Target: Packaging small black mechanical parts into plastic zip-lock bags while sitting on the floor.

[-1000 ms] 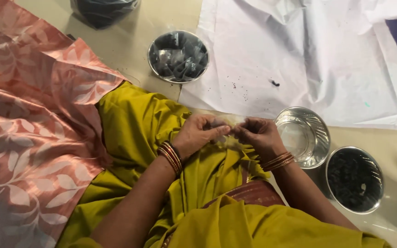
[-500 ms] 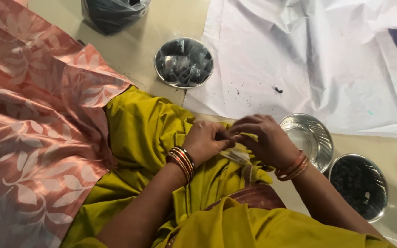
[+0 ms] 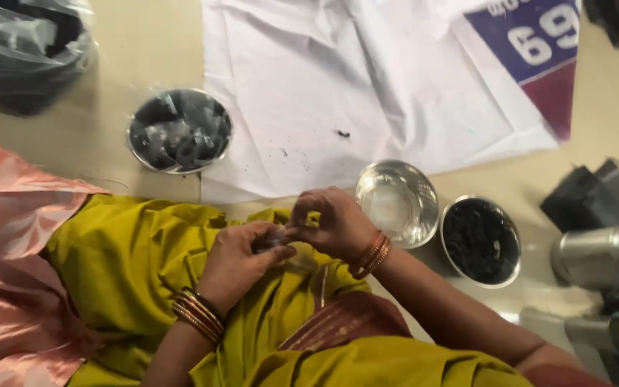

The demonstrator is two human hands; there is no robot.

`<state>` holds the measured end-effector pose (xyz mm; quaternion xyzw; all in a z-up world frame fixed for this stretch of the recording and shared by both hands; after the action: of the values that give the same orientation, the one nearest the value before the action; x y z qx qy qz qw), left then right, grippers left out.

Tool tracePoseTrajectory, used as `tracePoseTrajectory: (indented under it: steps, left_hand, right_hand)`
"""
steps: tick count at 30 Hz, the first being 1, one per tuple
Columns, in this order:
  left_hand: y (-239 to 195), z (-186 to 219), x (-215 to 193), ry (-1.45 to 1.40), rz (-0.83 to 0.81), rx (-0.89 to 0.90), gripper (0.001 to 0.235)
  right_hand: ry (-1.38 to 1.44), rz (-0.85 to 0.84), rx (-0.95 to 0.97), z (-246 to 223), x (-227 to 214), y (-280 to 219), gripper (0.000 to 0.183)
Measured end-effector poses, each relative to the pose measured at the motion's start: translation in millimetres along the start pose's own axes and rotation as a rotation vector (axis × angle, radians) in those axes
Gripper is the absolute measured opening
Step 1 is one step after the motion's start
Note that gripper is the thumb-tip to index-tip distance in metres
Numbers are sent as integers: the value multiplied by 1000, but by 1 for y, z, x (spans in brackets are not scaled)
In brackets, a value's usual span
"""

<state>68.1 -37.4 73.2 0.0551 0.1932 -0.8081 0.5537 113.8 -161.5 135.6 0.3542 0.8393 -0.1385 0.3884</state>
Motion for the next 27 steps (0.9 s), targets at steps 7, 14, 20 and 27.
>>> tracePoseTrajectory:
  steps: [7, 14, 20, 27]
  left_hand:
    - [-8, 25, -8, 141, 96, 192, 48]
    - [-21, 37, -30, 437, 400, 197, 26]
    - [-27, 70, -23, 586, 394, 287, 46]
    - [-32, 86, -4, 665, 326, 455, 47]
  right_hand:
    - [418, -4, 82, 38, 23, -4, 22]
    - [1201, -144, 203, 38, 72, -23, 12]
    - [1239, -98, 329, 57, 89, -34, 19]
    - [1185, 73, 313, 78, 84, -33, 14]
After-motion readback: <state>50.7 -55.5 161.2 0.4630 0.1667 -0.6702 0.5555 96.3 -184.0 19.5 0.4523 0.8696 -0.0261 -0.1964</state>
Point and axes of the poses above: each hand's wrist, its own y-axis towards the middle knuckle, its own x-axis out of the palm, z = x × y, the point moved 10 cm from there along y, towards the middle knuckle, and after that the axes turned 11 degrees about -z, right-handed, at the moved point
